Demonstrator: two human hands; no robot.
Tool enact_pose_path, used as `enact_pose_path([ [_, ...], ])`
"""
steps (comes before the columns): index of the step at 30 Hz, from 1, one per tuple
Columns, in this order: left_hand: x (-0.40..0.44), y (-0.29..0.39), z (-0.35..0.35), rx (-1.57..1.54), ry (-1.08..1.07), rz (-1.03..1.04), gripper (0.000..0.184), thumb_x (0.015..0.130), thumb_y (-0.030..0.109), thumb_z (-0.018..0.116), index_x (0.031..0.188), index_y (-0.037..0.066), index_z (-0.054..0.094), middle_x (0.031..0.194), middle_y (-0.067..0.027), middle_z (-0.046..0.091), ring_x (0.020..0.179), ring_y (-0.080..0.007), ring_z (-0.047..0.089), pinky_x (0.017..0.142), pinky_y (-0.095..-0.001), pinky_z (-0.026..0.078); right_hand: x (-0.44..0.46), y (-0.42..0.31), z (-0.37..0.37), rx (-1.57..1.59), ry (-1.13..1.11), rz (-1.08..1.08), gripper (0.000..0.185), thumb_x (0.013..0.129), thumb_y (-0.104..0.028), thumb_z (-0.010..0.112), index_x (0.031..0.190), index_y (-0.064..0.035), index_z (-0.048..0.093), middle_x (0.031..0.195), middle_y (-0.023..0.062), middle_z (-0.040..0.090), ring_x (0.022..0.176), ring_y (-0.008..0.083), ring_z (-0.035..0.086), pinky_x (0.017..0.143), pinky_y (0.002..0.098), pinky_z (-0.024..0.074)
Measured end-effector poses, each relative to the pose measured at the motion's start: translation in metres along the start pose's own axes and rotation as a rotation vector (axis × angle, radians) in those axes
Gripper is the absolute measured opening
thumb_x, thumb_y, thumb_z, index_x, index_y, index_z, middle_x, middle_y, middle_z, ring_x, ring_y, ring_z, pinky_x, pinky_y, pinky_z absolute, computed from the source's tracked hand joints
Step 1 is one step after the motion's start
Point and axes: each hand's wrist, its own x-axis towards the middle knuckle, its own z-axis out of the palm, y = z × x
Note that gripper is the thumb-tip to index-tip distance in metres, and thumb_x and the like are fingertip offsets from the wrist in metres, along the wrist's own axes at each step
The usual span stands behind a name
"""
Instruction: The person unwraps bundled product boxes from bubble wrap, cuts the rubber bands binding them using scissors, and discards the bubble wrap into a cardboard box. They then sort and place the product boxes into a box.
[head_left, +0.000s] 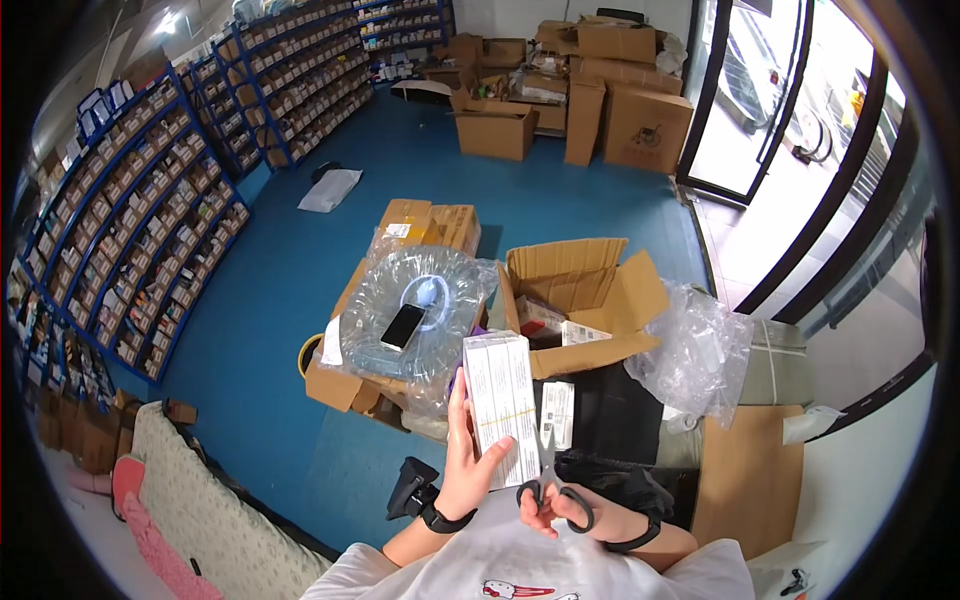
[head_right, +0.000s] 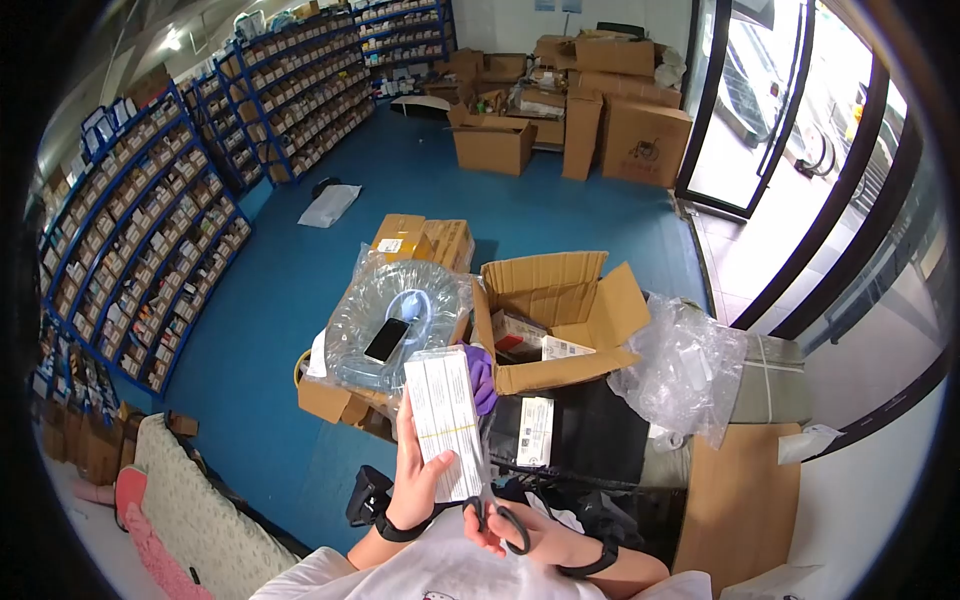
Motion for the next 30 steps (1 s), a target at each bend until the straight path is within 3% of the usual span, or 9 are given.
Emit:
enact_pose_path([
  [6, -0.002, 0.001, -0.006, 0.005, 0.041, 0.033, 0.088, 0.079, 0.014, 0.058, 0.144, 0.003, -0.001, 0.130, -0.0137, 0.036, 0.121, -0.0225, 0.037, 0.103, -0.0346, 0.026, 0.000, 0.005, 0.007, 0.043, -0.035, 0.088, 0.050, 0.089, -0.055, 0.043, 0.098, -0.0063, 0.046, 0.078, -0.0019, 0.042, 0.065, 0.0046, 0.040, 0.056, 0.0186, 0.0351],
  [12, -0.004, 0.003, -0.009, 0.026, 0.034, 0.050, 0.090, 0.079, 0.016, 0.060, 0.144, 0.002, -0.001, 0.134, -0.0153, 0.032, 0.125, -0.0237, 0.035, 0.104, -0.0356, 0.026, 0.001, 0.004, 0.010, 0.106, 0.001, 0.133, 0.048, 0.090, -0.053, 0.043, 0.098, -0.0062, 0.046, 0.077, -0.0021, 0.042, 0.061, 0.0043, 0.040, 0.055, 0.0181, 0.0343],
  [15, -0.005, 0.002, -0.009, 0.079, 0.065, 0.088, 0.090, 0.077, 0.014, 0.060, 0.143, 0.001, 0.000, 0.135, -0.0164, 0.030, 0.126, -0.0246, 0.033, 0.105, -0.0368, 0.025, 0.001, 0.004, 0.011, 0.059, 0.025, 0.179, 0.055, 0.086, -0.060, 0.045, 0.094, -0.0058, 0.045, 0.075, -0.0009, 0.041, 0.065, 0.0072, 0.039, 0.058, 0.0207, 0.0353],
  [17, -0.008, 0.000, -0.010, 0.094, 0.066, 0.097, 0.090, 0.076, 0.013, 0.060, 0.143, 0.001, 0.001, 0.136, -0.0171, 0.029, 0.127, -0.0254, 0.032, 0.105, -0.0374, 0.024, 0.000, 0.007, 0.013, 0.124, 0.034, 0.147, 0.041, 0.093, -0.047, 0.044, 0.097, -0.0059, 0.046, 0.074, -0.0024, 0.043, 0.058, 0.0035, 0.040, 0.054, 0.0177, 0.0339],
  [30, -0.014, -0.002, -0.010, 0.176, 0.049, 0.107, 0.089, 0.076, 0.011, 0.059, 0.143, 0.000, 0.002, 0.136, -0.0178, 0.024, 0.128, -0.0271, 0.030, 0.105, -0.0395, 0.025, 0.000, 0.007, 0.023, -0.013, 0.178, 0.138, 0.029, 0.098, -0.034, 0.040, 0.092, -0.0055, 0.045, 0.072, -0.0034, 0.039, 0.061, 0.0058, 0.036, 0.056, 0.0193, 0.0305],
])
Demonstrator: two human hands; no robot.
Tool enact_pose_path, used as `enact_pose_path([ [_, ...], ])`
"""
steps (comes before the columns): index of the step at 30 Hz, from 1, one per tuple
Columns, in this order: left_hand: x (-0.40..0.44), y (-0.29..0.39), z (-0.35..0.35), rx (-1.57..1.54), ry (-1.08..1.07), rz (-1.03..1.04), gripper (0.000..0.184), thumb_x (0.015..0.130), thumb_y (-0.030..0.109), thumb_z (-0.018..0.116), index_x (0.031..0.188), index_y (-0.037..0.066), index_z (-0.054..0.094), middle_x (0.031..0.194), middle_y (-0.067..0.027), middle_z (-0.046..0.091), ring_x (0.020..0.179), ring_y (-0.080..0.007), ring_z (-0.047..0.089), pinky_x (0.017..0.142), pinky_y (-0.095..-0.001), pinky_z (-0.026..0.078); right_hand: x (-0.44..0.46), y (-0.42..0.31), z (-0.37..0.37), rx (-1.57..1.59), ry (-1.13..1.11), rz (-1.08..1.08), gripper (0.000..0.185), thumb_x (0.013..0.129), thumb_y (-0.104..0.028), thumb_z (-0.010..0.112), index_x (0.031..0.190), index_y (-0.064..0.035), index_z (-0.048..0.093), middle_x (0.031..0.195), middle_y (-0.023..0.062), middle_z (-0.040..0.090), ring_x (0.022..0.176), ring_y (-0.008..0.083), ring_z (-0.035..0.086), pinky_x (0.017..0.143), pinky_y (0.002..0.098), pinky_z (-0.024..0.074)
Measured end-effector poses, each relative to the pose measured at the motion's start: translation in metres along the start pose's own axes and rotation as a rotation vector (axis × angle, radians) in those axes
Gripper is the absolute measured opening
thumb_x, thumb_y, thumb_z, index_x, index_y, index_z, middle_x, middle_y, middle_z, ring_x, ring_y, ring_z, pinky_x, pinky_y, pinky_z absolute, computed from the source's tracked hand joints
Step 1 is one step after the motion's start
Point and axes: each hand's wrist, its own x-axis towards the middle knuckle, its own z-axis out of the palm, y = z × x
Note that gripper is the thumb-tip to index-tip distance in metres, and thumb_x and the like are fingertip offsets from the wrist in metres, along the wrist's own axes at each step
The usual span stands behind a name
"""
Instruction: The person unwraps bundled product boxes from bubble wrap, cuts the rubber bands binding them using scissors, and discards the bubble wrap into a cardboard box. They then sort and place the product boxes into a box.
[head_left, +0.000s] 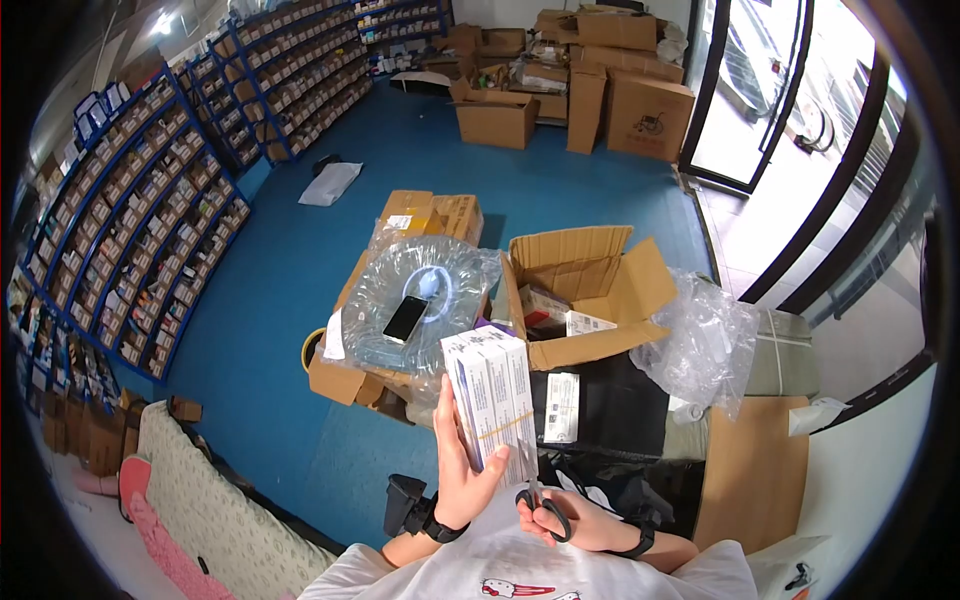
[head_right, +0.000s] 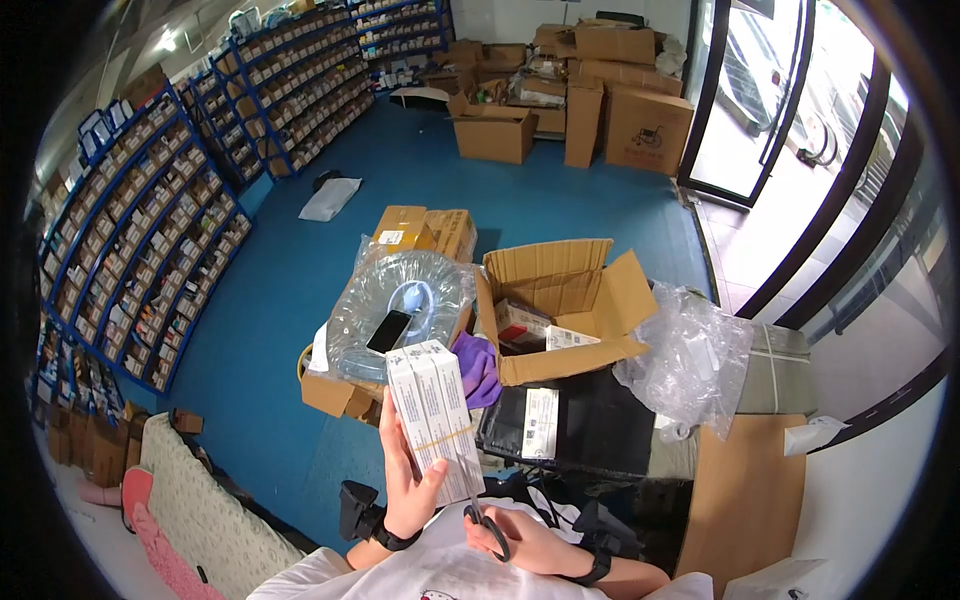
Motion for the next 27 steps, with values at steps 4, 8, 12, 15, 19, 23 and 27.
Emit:
enact_pose_path([
  [4, -0.001, -0.001, 0.002, -0.025, -0.004, 0.000, 0.088, 0.076, 0.010, 0.059, 0.143, 0.001, 0.002, 0.136, -0.0176, 0.024, 0.127, -0.0268, 0.031, 0.104, -0.0392, 0.025, 0.002, 0.007, -0.002, 0.025, 0.038, -0.055, 0.027, 0.098, -0.030, 0.041, 0.088, -0.0057, 0.044, 0.074, -0.0030, 0.038, 0.066, 0.0075, 0.035, 0.061, 0.0207, 0.0315],
  [8, -0.002, 0.001, 0.006, -0.028, -0.029, -0.009, 0.090, 0.075, 0.009, 0.059, 0.143, 0.001, 0.001, 0.136, -0.0175, 0.025, 0.126, -0.0262, 0.033, 0.104, -0.0388, 0.026, 0.000, 0.015, -0.007, -0.026, 0.083, -0.060, 0.026, 0.095, -0.028, 0.048, 0.089, -0.0037, 0.045, 0.080, -0.0012, 0.043, 0.073, 0.0072, 0.041, 0.069, 0.0214, 0.0375],
  [12, -0.002, 0.003, 0.008, -0.037, -0.029, -0.015, 0.090, 0.075, 0.007, 0.058, 0.143, 0.001, -0.001, 0.135, -0.0176, 0.027, 0.125, -0.0261, 0.034, 0.104, -0.0388, 0.026, 0.000, 0.025, -0.010, -0.036, 0.129, -0.081, 0.026, 0.093, -0.027, 0.053, 0.092, -0.0015, 0.046, 0.085, 0.0003, 0.046, 0.079, 0.0075, 0.046, 0.074, 0.0217, 0.0409],
  [15, -0.003, -0.001, 0.008, 0.017, -0.035, 0.002, 0.090, 0.074, 0.007, 0.059, 0.143, 0.001, 0.000, 0.135, -0.0178, 0.028, 0.125, -0.0264, 0.035, 0.104, -0.0387, 0.027, -0.002, 0.025, -0.011, -0.058, 0.163, -0.067, 0.026, 0.092, -0.024, 0.054, 0.095, 0.0006, 0.048, 0.088, 0.0014, 0.048, 0.080, 0.0078, 0.048, 0.076, 0.0217, 0.0423],
  [19, -0.005, -0.001, 0.008, -0.041, -0.037, -0.001, 0.091, 0.075, 0.008, 0.060, 0.143, 0.001, 0.000, 0.135, -0.0179, 0.028, 0.125, -0.0267, 0.035, 0.103, -0.0389, 0.027, -0.009, 0.012, -0.004, -0.176, 0.244, -0.109, 0.023, 0.091, -0.019, 0.056, 0.095, 0.0020, 0.048, 0.090, 0.0019, 0.049, 0.079, 0.0073, 0.048, 0.074, 0.0209, 0.0418],
  [23, -0.013, -0.008, 0.010, 0.044, -0.112, -0.050, 0.090, 0.077, 0.012, 0.060, 0.143, 0.002, -0.001, 0.134, -0.0173, 0.030, 0.123, -0.0262, 0.037, 0.103, -0.0385, 0.029, -0.016, 0.004, -0.016, -0.089, 0.215, -0.251, 0.023, 0.090, -0.018, 0.058, 0.096, 0.0032, 0.050, 0.091, 0.0019, 0.049, 0.079, 0.0078, 0.048, 0.074, 0.0205, 0.0414],
  [27, -0.009, -0.004, 0.007, -0.094, -0.087, -0.085, 0.088, 0.080, 0.012, 0.059, 0.143, 0.002, -0.002, 0.130, -0.0161, 0.033, 0.120, -0.0251, 0.040, 0.100, -0.0372, 0.032, -0.018, -0.002, -0.018, -0.054, 0.279, -0.251, 0.026, 0.092, -0.022, 0.056, 0.097, 0.0032, 0.050, 0.090, 0.0019, 0.049, 0.079, 0.0080, 0.048, 0.075, 0.0210, 0.0414],
])
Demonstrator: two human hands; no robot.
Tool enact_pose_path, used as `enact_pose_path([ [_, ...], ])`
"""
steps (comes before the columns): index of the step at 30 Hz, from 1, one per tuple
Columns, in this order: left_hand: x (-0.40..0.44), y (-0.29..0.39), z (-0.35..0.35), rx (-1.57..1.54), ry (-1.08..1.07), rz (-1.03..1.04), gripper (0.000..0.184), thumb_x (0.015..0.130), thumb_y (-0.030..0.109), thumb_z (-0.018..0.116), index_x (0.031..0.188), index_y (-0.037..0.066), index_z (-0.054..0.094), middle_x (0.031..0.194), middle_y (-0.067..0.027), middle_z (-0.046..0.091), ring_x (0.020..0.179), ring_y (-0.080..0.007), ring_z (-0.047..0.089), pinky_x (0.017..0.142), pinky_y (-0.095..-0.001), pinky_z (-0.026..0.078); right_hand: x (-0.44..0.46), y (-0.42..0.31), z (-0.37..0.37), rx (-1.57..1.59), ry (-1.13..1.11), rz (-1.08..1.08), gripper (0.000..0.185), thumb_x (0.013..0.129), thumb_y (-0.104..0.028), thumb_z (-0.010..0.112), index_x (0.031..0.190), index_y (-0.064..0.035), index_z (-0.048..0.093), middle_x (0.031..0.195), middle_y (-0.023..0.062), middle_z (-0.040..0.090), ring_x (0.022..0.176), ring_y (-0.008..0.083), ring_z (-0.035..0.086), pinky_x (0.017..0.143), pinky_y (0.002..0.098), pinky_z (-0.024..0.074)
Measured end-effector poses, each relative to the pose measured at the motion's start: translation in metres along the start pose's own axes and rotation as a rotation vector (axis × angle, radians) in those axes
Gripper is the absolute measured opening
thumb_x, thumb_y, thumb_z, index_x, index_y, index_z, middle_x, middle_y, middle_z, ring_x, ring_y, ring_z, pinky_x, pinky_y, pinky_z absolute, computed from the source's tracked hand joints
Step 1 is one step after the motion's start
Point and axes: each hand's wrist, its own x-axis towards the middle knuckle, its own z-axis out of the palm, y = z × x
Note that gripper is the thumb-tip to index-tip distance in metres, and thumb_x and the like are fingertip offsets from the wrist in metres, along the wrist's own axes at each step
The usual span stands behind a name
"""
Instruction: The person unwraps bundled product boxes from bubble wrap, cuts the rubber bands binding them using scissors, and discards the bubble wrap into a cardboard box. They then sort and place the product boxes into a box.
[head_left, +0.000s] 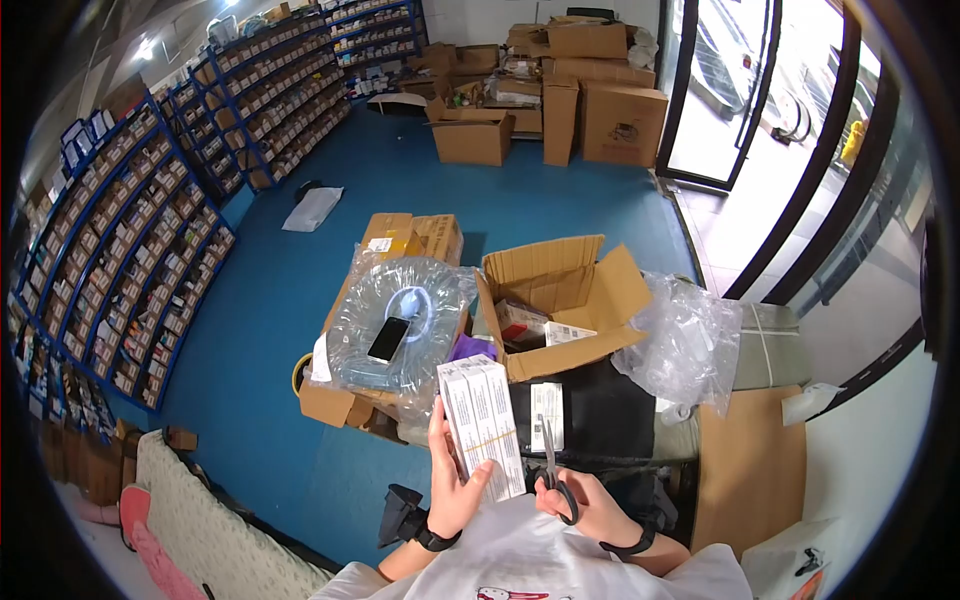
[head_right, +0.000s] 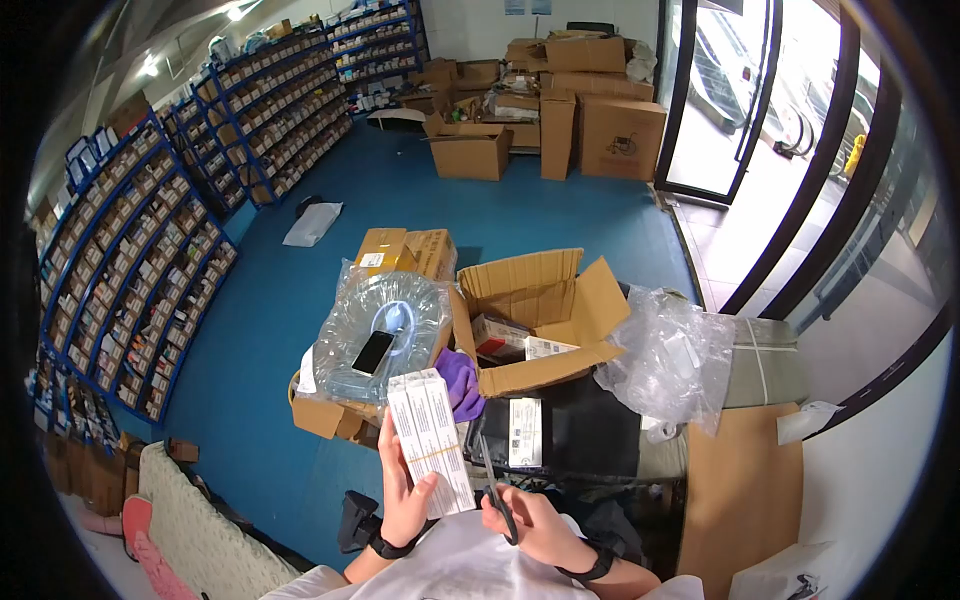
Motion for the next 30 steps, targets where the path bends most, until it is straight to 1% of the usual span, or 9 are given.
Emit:
enact_pose_path([
  [3, 0.004, 0.003, 0.001, 0.021, -0.007, -0.014, 0.087, 0.080, 0.011, 0.058, 0.143, 0.002, -0.002, 0.131, -0.0165, 0.033, 0.119, -0.0244, 0.041, 0.099, -0.0364, 0.033, -0.002, 0.006, -0.002, -0.065, -0.106, 0.041, 0.033, 0.091, -0.036, 0.054, 0.091, -0.0029, 0.050, 0.075, -0.0003, 0.047, 0.066, 0.0061, 0.039, 0.059, 0.0200, 0.0311],
  [5, 0.005, 0.006, 0.005, 0.021, 0.012, 0.024, 0.088, 0.080, 0.012, 0.059, 0.143, 0.002, -0.002, 0.129, -0.0166, 0.035, 0.118, -0.0241, 0.041, 0.099, -0.0366, 0.033, -0.004, -0.003, 0.002, 0.088, -0.298, 0.203, 0.037, 0.090, -0.044, 0.052, 0.096, -0.0068, 0.050, 0.074, -0.0029, 0.044, 0.063, 0.0041, 0.036, 0.053, 0.0187, 0.0272],
  [7, 0.004, 0.007, 0.007, 0.013, 0.014, 0.035, 0.089, 0.080, 0.013, 0.060, 0.143, 0.002, -0.002, 0.129, -0.0167, 0.035, 0.118, -0.0243, 0.041, 0.099, -0.0368, 0.033, -0.004, 0.004, 0.003, 0.080, -0.290, 0.279, 0.032, 0.093, -0.038, 0.050, 0.093, -0.0056, 0.048, 0.071, -0.0037, 0.044, 0.061, 0.0040, 0.036, 0.051, 0.0181, 0.0271],
  [13, 0.003, 0.009, 0.009, 0.014, 0.029, 0.053, 0.091, 0.079, 0.017, 0.062, 0.142, 0.002, -0.002, 0.130, -0.0170, 0.034, 0.119, -0.0250, 0.040, 0.100, -0.0377, 0.031, -0.007, 0.004, 0.004, 0.076, -0.241, 0.288, 0.031, 0.092, -0.039, 0.052, 0.092, -0.0083, 0.048, 0.069, -0.0047, 0.042, 0.057, 0.0032, 0.035, 0.047, 0.0182, 0.0247],
  [20, 0.000, 0.002, 0.009, 0.021, 0.005, 0.047, 0.092, 0.077, 0.014, 0.062, 0.142, 0.002, -0.001, 0.133, -0.0178, 0.032, 0.123, -0.0258, 0.037, 0.102, -0.0387, 0.029, -0.003, 0.002, 0.008, 0.087, -0.237, 0.229, 0.032, 0.093, -0.040, 0.049, 0.087, -0.0086, 0.047, 0.069, -0.0051, 0.041, 0.057, 0.0027, 0.034, 0.047, 0.0178, 0.0240],
  [23, -0.001, 0.005, 0.009, 0.001, 0.009, 0.056, 0.091, 0.076, 0.012, 0.061, 0.142, 0.002, 0.000, 0.133, -0.0180, 0.032, 0.123, -0.0260, 0.037, 0.103, -0.0387, 0.028, -0.004, 0.000, 0.010, 0.055, -0.206, 0.232, 0.033, 0.094, -0.039, 0.047, 0.087, -0.0072, 0.047, 0.071, -0.0042, 0.042, 0.060, 0.0034, 0.035, 0.051, 0.0186, 0.0269],
  [25, -0.001, 0.006, 0.010, 0.003, 0.009, 0.052, 0.091, 0.075, 0.012, 0.061, 0.142, 0.001, 0.001, 0.133, -0.0181, 0.031, 0.124, -0.0261, 0.036, 0.103, -0.0387, 0.028, -0.004, 0.005, 0.010, 0.122, -0.182, 0.202, 0.031, 0.093, -0.035, 0.050, 0.088, -0.0047, 0.047, 0.073, -0.0026, 0.044, 0.066, 0.0049, 0.039, 0.058, 0.0202, 0.0331],
  [28, -0.002, 0.003, 0.008, 0.028, -0.004, 0.045, 0.091, 0.074, 0.012, 0.062, 0.142, -0.001, 0.003, 0.133, -0.0184, 0.030, 0.124, -0.0266, 0.035, 0.103, -0.0387, 0.028, -0.005, 0.009, 0.009, 0.078, -0.135, 0.168, 0.028, 0.092, -0.030, 0.053, 0.090, -0.0029, 0.048, 0.078, -0.0009, 0.046, 0.073, 0.0067, 0.043, 0.066, 0.0223, 0.0374],
  [30, -0.004, 0.000, 0.007, 0.052, -0.019, 0.041, 0.091, 0.074, 0.013, 0.062, 0.142, -0.002, 0.004, 0.133, -0.0187, 0.029, 0.124, -0.0269, 0.035, 0.103, -0.0387, 0.028, -0.005, 0.006, 0.012, 0.079, -0.087, 0.161, 0.027, 0.092, -0.029, 0.055, 0.090, -0.0027, 0.048, 0.080, -0.0007, 0.047, 0.074, 0.0072, 0.044, 0.067, 0.0223, 0.0381],
])
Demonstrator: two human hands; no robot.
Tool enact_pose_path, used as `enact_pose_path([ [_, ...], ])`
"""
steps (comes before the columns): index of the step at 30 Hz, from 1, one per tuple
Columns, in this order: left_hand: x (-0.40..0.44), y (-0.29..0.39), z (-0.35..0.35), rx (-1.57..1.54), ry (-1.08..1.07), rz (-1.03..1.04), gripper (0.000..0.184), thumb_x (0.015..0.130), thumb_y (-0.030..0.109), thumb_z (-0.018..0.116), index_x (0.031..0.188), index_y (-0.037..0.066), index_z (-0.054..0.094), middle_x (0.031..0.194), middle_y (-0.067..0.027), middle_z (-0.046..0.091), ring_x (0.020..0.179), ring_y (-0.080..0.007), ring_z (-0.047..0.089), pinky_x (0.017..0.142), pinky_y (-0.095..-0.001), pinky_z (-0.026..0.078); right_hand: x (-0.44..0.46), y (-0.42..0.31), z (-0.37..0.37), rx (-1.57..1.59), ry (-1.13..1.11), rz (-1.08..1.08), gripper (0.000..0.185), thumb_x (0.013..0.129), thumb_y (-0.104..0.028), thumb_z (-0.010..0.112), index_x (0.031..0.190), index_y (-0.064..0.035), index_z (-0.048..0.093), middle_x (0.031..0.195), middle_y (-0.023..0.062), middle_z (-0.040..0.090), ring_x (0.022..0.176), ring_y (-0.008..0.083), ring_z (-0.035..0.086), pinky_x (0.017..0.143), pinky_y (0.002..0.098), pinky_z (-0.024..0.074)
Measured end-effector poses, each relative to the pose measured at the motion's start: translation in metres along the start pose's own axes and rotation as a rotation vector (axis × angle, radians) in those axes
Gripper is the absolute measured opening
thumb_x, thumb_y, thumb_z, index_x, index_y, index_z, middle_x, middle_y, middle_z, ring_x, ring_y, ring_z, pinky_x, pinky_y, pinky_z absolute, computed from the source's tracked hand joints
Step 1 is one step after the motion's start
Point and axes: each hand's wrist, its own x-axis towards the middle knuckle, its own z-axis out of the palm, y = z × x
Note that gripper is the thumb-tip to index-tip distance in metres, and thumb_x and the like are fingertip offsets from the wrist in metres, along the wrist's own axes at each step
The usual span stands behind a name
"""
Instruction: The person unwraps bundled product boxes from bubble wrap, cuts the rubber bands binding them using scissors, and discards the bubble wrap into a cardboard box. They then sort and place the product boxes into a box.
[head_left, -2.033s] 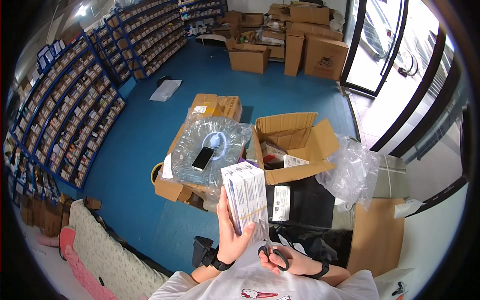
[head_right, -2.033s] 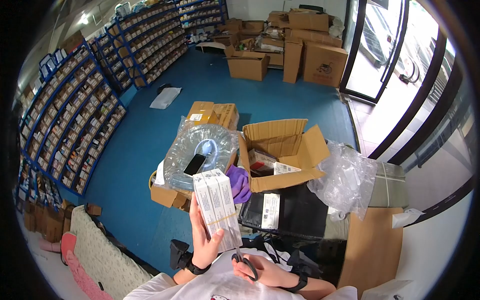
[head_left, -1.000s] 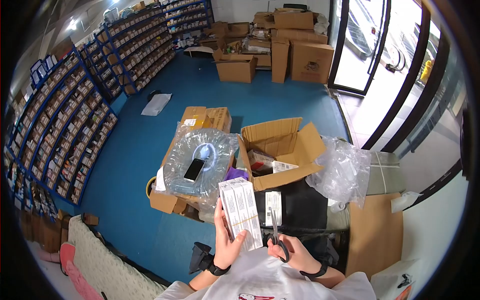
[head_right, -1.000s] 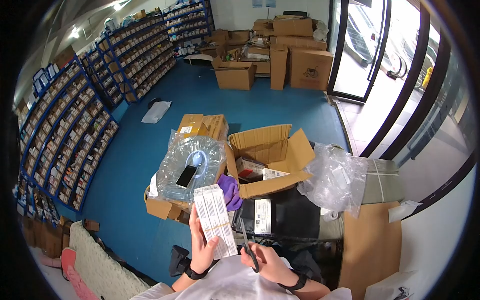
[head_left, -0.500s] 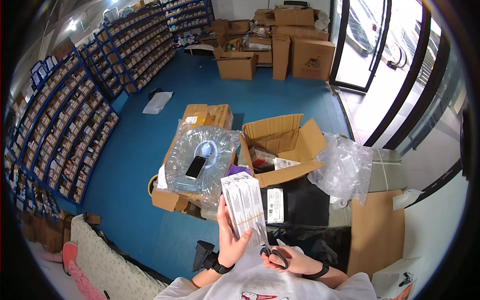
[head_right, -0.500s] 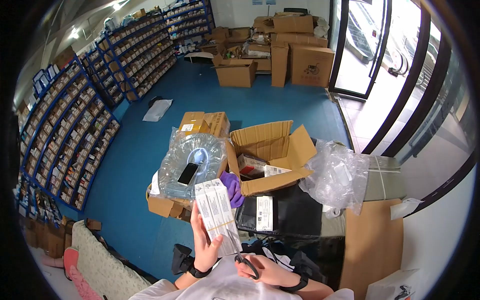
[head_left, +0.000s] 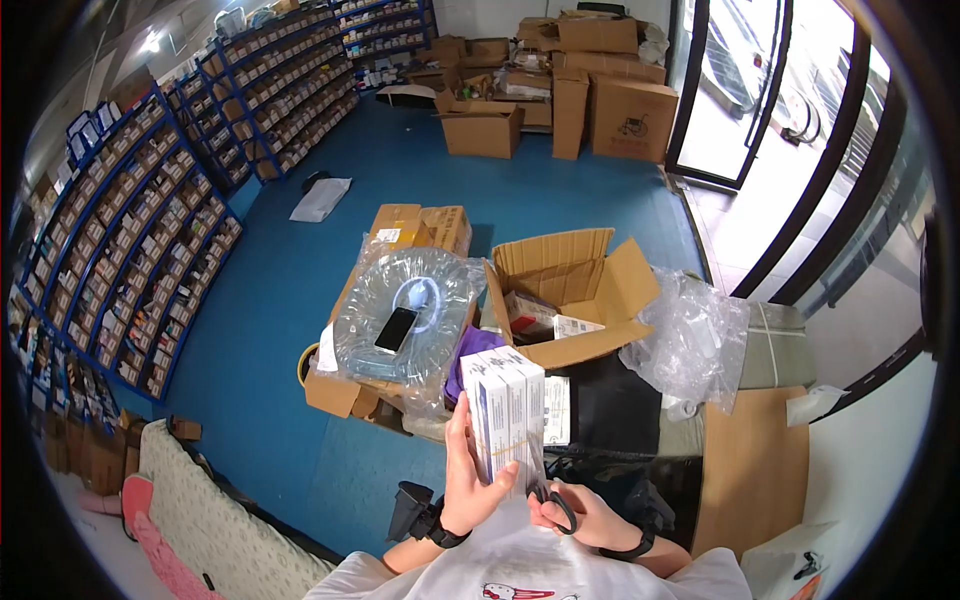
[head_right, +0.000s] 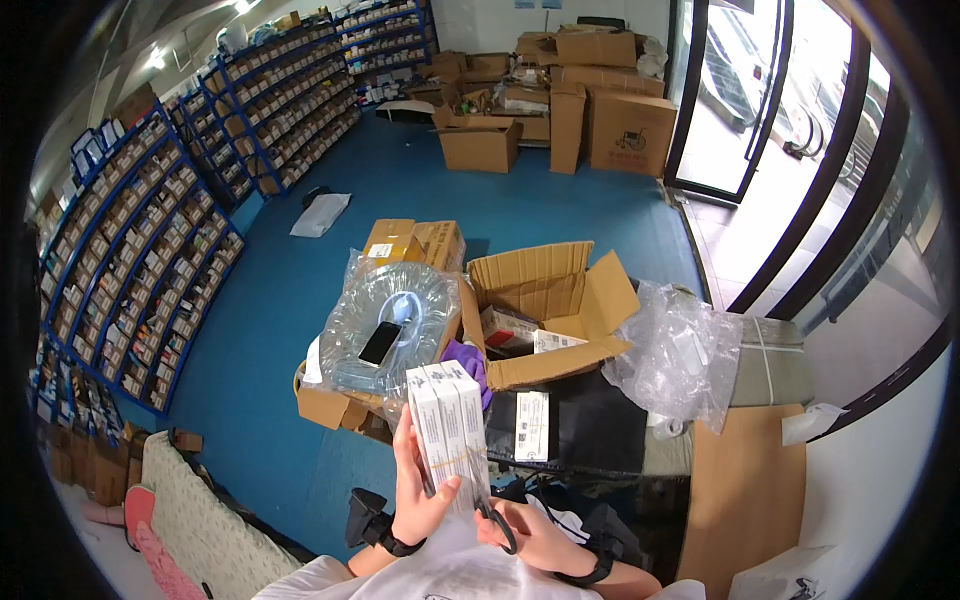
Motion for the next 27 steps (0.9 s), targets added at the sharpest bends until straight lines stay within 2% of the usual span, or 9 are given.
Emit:
enact_pose_path([
  [6, -0.002, -0.002, -0.001, 0.053, -0.024, 0.006, 0.089, 0.074, 0.016, 0.063, 0.141, -0.004, 0.008, 0.131, -0.0196, 0.027, 0.124, -0.0280, 0.034, 0.102, -0.0390, 0.028, 0.003, 0.004, -0.008, -0.011, -0.011, -0.082, 0.026, 0.091, -0.027, 0.057, 0.092, -0.0022, 0.050, 0.083, -0.0007, 0.048, 0.073, 0.0072, 0.045, 0.067, 0.0219, 0.0383],
  [9, -0.003, -0.007, -0.003, 0.161, -0.094, 0.031, 0.094, 0.075, 0.018, 0.062, 0.142, 0.000, -0.001, 0.137, -0.0186, 0.027, 0.126, -0.0270, 0.034, 0.104, -0.0394, 0.027, 0.001, -0.004, -0.003, -0.017, 0.031, -0.144, 0.027, 0.090, -0.028, 0.058, 0.092, -0.0020, 0.051, 0.080, -0.0007, 0.048, 0.071, 0.0067, 0.043, 0.065, 0.0216, 0.0369],
  [13, -0.005, -0.006, 0.002, 0.232, -0.154, 0.070, 0.091, 0.073, 0.015, 0.062, 0.141, -0.003, 0.004, 0.136, -0.0194, 0.027, 0.126, -0.0285, 0.033, 0.105, -0.0403, 0.024, 0.002, -0.010, -0.007, -0.036, 0.041, -0.231, 0.028, 0.090, -0.029, 0.057, 0.092, -0.0022, 0.051, 0.076, 0.0001, 0.047, 0.066, 0.0065, 0.040, 0.061, 0.0211, 0.0327],
  [15, -0.004, -0.007, 0.004, 0.233, -0.090, 0.133, 0.090, 0.068, 0.015, 0.067, 0.140, -0.002, 0.016, 0.126, -0.0218, 0.032, 0.116, -0.0331, 0.036, 0.099, -0.0413, 0.030, 0.003, -0.010, -0.006, -0.024, 0.036, -0.262, 0.028, 0.090, -0.030, 0.057, 0.092, -0.0024, 0.051, 0.075, 0.0004, 0.047, 0.065, 0.0067, 0.039, 0.059, 0.0211, 0.0314],
  [18, -0.006, -0.008, 0.003, 0.279, -0.159, 0.122, 0.091, 0.073, 0.017, 0.064, 0.141, -0.003, 0.006, 0.133, -0.0188, 0.024, 0.126, -0.0292, 0.032, 0.105, -0.0406, 0.025, 0.005, -0.009, -0.006, 0.005, 0.014, -0.296, 0.030, 0.090, -0.032, 0.056, 0.092, -0.0025, 0.051, 0.073, 0.0008, 0.048, 0.064, 0.0071, 0.038, 0.058, 0.0210, 0.0302],
  [23, -0.009, -0.011, 0.001, 0.359, -0.165, 0.164, 0.093, 0.074, 0.022, 0.064, 0.141, -0.002, 0.005, 0.130, -0.0190, 0.029, 0.122, -0.0281, 0.035, 0.102, -0.0396, 0.028, 0.003, -0.013, 0.001, 0.035, 0.083, -0.314, 0.038, 0.087, -0.041, 0.059, 0.088, -0.0033, 0.050, 0.071, 0.0014, 0.048, 0.062, 0.0073, 0.040, 0.057, 0.0210, 0.0310],
  [24, -0.010, -0.012, 0.002, 0.432, -0.181, 0.165, 0.093, 0.075, 0.025, 0.064, 0.141, -0.001, 0.005, 0.128, -0.0186, 0.032, 0.120, -0.0275, 0.037, 0.101, -0.0391, 0.030, 0.001, -0.017, -0.004, 0.022, 0.145, -0.460, 0.040, 0.086, -0.042, 0.060, 0.085, -0.0038, 0.050, 0.071, 0.0018, 0.049, 0.062, 0.0072, 0.041, 0.057, 0.0210, 0.0317],
  [25, -0.011, -0.014, 0.005, 0.427, -0.182, 0.164, 0.093, 0.075, 0.025, 0.064, 0.141, -0.001, 0.005, 0.128, -0.0186, 0.032, 0.120, -0.0275, 0.037, 0.101, -0.0391, 0.030, -0.001, -0.023, -0.010, 0.009, 0.210, -0.606, 0.041, 0.085, -0.044, 0.060, 0.083, -0.0044, 0.049, 0.070, 0.0022, 0.050, 0.061, 0.0071, 0.042, 0.056, 0.0210, 0.0324],
  [27, -0.011, -0.016, 0.004, 0.060, -0.080, -0.083, 0.093, 0.077, 0.029, 0.063, 0.142, 0.000, 0.004, 0.125, -0.0173, 0.037, 0.118, -0.0263, 0.041, 0.100, -0.0374, 0.031, -0.003, -0.031, -0.020, -0.050, 0.343, -0.578, 0.038, 0.085, -0.040, 0.062, 0.081, -0.0045, 0.049, 0.067, 0.0016, 0.049, 0.056, 0.0068, 0.042, 0.051, 0.0211, 0.0335],
])
